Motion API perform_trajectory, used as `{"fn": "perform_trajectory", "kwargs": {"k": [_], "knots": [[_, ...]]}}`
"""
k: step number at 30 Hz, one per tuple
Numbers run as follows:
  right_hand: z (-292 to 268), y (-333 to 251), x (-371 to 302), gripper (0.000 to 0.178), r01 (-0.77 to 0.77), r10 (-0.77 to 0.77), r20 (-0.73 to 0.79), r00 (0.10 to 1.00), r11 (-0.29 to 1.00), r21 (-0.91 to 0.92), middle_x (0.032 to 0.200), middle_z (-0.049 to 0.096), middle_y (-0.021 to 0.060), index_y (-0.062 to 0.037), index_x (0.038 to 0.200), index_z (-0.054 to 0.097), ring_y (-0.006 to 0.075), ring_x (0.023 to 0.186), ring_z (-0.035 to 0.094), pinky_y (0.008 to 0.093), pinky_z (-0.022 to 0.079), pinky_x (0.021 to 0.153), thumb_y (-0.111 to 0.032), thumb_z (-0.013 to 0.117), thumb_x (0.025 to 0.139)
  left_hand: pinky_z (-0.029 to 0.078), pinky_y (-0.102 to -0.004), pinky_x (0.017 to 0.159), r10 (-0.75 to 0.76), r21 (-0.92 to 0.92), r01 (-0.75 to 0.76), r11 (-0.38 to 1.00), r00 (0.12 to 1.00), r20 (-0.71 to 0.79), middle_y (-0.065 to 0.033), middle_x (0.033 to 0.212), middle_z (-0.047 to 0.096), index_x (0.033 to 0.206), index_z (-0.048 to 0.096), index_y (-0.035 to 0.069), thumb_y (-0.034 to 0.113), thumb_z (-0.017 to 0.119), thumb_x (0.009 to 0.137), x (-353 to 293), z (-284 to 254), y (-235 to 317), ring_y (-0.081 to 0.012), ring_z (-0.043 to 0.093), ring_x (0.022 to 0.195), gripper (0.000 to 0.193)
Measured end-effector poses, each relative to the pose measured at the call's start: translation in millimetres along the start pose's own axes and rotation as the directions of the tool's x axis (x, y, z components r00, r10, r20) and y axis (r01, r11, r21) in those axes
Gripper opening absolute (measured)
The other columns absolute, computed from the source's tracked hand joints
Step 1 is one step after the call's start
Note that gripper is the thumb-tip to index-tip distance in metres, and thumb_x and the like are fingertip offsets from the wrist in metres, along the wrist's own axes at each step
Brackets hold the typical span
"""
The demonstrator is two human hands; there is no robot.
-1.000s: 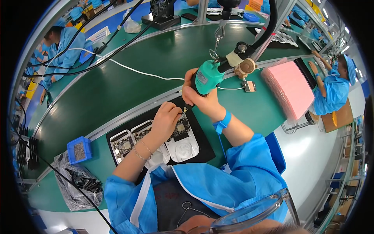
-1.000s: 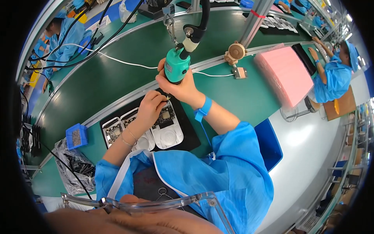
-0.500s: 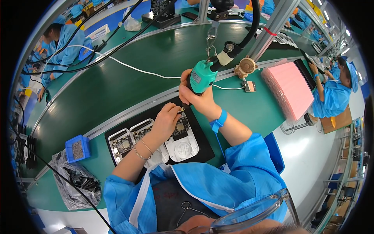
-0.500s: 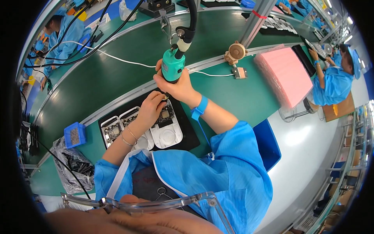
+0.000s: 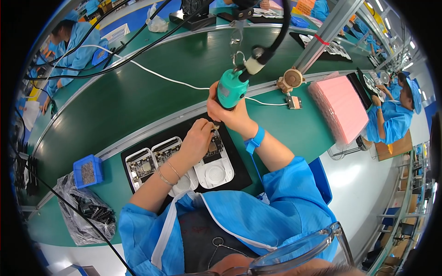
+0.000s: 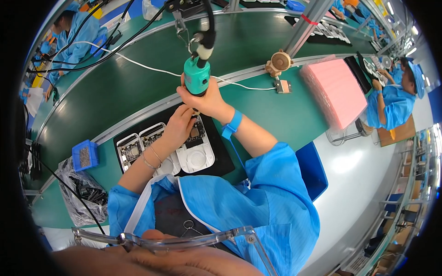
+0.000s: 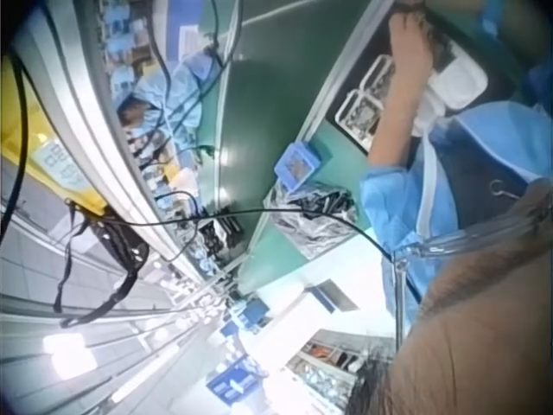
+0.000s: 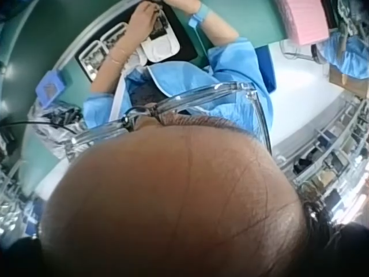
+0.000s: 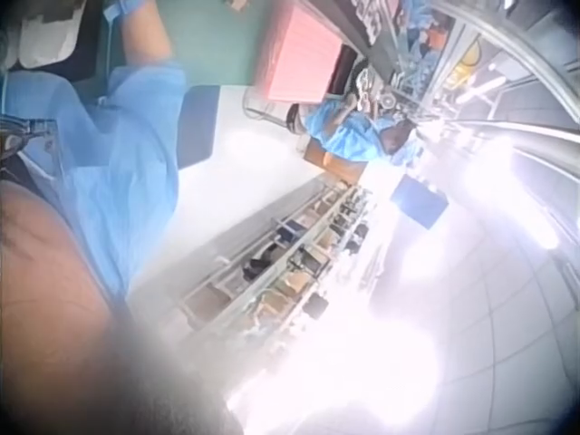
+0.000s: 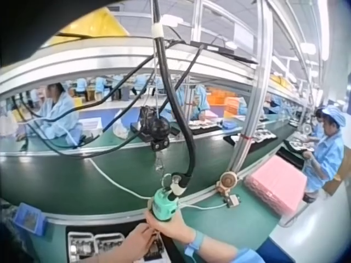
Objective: The person assembles electronic devices by positioning circuit boards inside casings on trays, driving screws into the components using an electric screwdriver, and pushing the trays along the conveyor belt.
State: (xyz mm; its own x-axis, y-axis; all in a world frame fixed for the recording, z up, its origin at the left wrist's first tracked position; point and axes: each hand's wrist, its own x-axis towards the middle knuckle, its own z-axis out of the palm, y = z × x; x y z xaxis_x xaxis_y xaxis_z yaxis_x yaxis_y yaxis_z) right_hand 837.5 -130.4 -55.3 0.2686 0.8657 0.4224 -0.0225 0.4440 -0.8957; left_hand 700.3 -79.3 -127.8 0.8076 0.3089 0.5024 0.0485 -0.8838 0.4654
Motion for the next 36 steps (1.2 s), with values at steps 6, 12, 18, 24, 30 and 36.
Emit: {"fn": "perform_trajectory", "kwargs": {"k": [6,12,18,24,30,36], "knots": [[3,2,2,0.019,-0.079,0.080,0.040,0.996,0.997,-0.009,0.061,0.048,0.0011,-0.0028,0.091,0.044,0.0070,0.050,0.045,0.0200,0.032,0.043,0.003,0.056,0.078,0.045,-0.0372,0.076,-0.013,-0.026,0.014,1.000,1.000,0.018,-0.0154,0.090,0.048,0.096,0.052,-0.004,0.000,0.057,0.073,-1,1,-2,-0.0312,0.051,0.088,0.023],[8,-1,-5,0.020,-0.025,0.025,0.002,1.000,0.999,-0.022,0.065,0.050,0.0015,-0.0028,0.092,0.045,0.0072,0.052,0.046,0.0204,0.036,0.046,0.002,0.057,0.077,0.045,-0.0372,0.076,-0.028,-0.038,0.029,0.999,0.999,0.032,-0.0154,0.091,0.049,0.096,0.052,-0.004,0.000,0.057,0.073,-1,0,0,-0.0312,0.051,0.088,0.024],[7,-50,-3,0.034,0.167,-0.176,0.008,0.984,0.945,0.280,0.072,0.054,0.0048,-0.0006,0.102,0.044,0.0087,0.059,0.050,0.0216,0.042,0.053,0.003,0.062,0.073,0.043,-0.0353,0.084,-0.078,-0.005,0.079,0.997,0.992,0.095,-0.0148,0.099,0.049,0.102,0.052,-0.001,0.003,0.059,0.074,-2,-19,7,-0.0312,0.049,0.097,0.030],[19,-74,6,0.048,0.225,-0.242,0.061,0.968,0.952,0.207,0.077,0.054,0.0052,-0.0016,0.103,0.045,0.0101,0.064,0.051,0.0233,0.043,0.059,0.005,0.072,0.063,0.046,-0.0369,0.080,-0.313,0.138,0.341,0.930,0.931,-0.188,-0.0135,0.098,0.058,0.098,0.057,0.003,0.008,0.060,0.080,-48,-124,-24,-0.0321,0.055,0.093,0.019],[33,-80,19,0.044,0.332,-0.353,0.022,0.936,0.898,0.288,0.073,0.053,0.0064,-0.0021,0.097,0.047,0.0113,0.060,0.049,0.0223,0.041,0.051,-0.007,0.074,0.063,0.049,-0.0316,0.067,-0.487,0.322,0.784,0.530,0.592,-0.642,-0.0141,0.086,0.065,0.091,0.064,0.001,0.013,0.060,0.082,-214,-257,-134,-0.0229,0.063,0.073,0.016],[44,-64,25,0.047,0.312,-0.344,0.001,0.939,0.852,0.421,0.063,0.048,0.0070,-0.0012,0.098,0.044,0.0105,0.048,0.043,0.0221,0.033,0.042,-0.030,0.072,0.072,0.048,-0.0382,0.067,-0.720,0.506,0.754,0.419,0.615,-0.320,-0.0158,0.076,0.064,0.085,0.065,0.001,0.013,0.068,0.063,-271,-288,-173,-0.0296,0.062,0.071,0.025]]}}
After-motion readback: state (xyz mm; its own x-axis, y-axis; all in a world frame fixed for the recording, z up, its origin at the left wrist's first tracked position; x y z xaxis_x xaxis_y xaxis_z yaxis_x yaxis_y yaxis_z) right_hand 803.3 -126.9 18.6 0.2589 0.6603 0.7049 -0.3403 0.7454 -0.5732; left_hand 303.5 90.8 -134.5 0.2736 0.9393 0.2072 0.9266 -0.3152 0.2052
